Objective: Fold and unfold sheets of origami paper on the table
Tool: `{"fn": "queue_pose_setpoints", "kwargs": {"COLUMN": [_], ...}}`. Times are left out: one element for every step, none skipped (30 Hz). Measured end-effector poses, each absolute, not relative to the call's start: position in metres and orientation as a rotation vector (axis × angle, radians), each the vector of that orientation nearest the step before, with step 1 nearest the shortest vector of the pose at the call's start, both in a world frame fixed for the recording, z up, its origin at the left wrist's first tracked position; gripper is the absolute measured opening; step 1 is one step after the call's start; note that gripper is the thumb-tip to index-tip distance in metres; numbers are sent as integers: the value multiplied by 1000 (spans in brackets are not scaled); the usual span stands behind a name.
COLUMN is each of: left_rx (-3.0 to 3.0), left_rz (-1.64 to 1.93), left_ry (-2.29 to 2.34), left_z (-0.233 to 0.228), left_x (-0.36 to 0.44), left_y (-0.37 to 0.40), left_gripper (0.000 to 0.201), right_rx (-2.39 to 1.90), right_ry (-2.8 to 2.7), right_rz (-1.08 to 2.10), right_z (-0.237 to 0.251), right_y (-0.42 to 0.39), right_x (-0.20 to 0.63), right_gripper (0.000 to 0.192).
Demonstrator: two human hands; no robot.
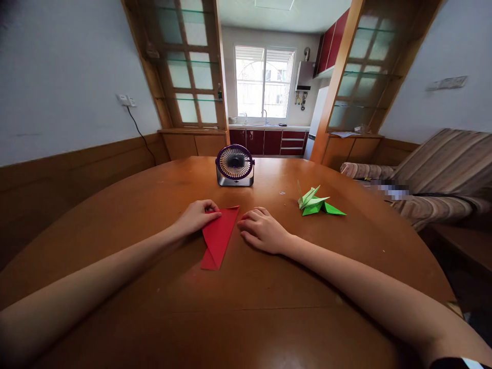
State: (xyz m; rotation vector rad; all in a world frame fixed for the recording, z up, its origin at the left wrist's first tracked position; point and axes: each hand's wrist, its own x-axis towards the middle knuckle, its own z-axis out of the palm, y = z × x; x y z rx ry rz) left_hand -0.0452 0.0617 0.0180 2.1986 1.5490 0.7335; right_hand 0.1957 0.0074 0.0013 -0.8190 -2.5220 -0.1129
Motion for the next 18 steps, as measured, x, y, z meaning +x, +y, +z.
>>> {"fn": "queue_pose_setpoints", "kwargs": {"left_rx": [2192,2194,2204,2220,2242,2274,2315,2358,2406,2458,2508,2554,2595,2634,2670,2702,2733,2767], "left_rz": [752,758,754,744,729,713,696,683,666,644,616,582,545,506,468,433,401,376], "left_ry": [1602,1640,1663,1685,1702,1711,1712,1711,1710,1709,1710,1713,1720,1724,1729,1736,1742,1741], "left_z": [17,17,16,16,16,16,15,15,15,14,14,14,14,15,15,16,16,17], "left_x": [-47,-49,-51,-53,-55,-57,-59,-60,-62,-63,-63,-63,-63,-63,-62,-61,-60,-60], "left_y": [60,57,54,50,47,43,40,37,34,32,30,28,27,25,24,22,21,19], "left_gripper": [20,21,22,25,27,29,32,33,35,36,38,39,39,40,40,41,41,42], "right_rx": [-810,-799,-786,-771,-756,-743,-732,-722,-713,-703,-689,-667,-634,-593,-549,-509,-481,-469], "right_ry": [-2530,-2539,-2548,-2553,-2558,-2560,-2560,-2560,-2558,-2559,-2562,-2569,-2581,-2600,-2620,-2639,-2655,-2667], "right_rz": [-93,-72,-52,-35,-23,-15,-12,-11,-12,-12,-12,-11,-10,-11,-14,-17,-20,-24], "right_z": [2,2,3,3,3,4,4,4,4,5,5,5,5,5,5,5,5,5], "right_y": [4,1,-2,-4,-6,-8,-9,-10,-11,-11,-11,-12,-12,-12,-12,-12,-11,-11], "right_x": [194,192,190,189,187,187,186,186,187,188,189,190,191,191,192,193,194,195], "right_gripper": [27,27,27,27,27,27,28,28,28,29,29,30,30,31,30,30,29,27]}}
